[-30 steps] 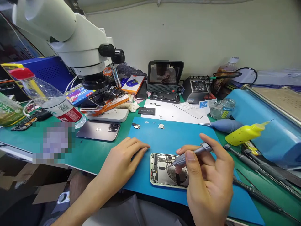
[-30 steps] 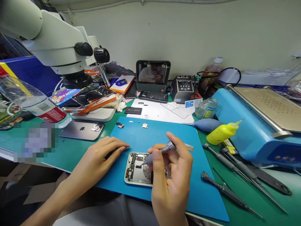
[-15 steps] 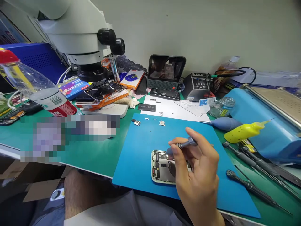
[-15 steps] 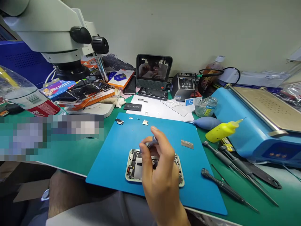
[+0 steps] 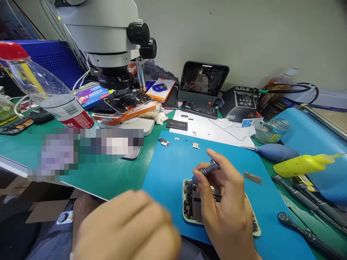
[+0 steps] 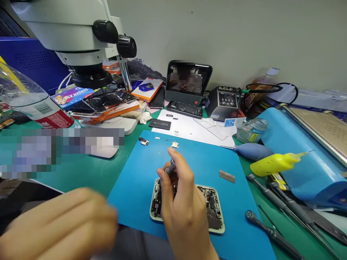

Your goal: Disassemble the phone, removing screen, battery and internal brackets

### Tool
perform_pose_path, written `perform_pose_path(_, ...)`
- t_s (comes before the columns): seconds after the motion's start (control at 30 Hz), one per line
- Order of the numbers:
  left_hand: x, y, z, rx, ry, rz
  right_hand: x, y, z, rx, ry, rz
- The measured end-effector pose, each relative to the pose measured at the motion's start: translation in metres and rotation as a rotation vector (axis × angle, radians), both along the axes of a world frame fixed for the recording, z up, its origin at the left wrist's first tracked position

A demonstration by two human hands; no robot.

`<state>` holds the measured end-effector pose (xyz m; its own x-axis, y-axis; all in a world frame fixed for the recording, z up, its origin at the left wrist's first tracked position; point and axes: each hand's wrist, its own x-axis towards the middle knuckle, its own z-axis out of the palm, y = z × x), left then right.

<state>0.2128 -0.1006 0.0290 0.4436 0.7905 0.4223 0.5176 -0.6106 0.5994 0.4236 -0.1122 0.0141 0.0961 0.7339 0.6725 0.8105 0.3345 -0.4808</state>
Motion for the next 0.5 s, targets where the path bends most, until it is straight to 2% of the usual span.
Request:
perform_pose_path(0.07,0.009,0.005,0.007,0.003,0.008,-0.017,0.000,-0.001,0.000,0.012,-0.013,-0.006)
perform_pose_path(0.13,0.018,0.014,0.009,-0.031,0.023,-0.027,-0.001,-0.001,-0.001,0.023,-0.022,-0.013)
perform_pose_path(0.33,0.031,0.033,-0.011,-0.183,0.080,-0.052,0.001,0.001,-0.004,0.019,-0.028,-0.024)
perform_pose_path(0.5,0.033,0.037,-0.015,-0.150,0.107,-0.083,0.002,0.002,-0.001,0.087,-0.134,-0.021)
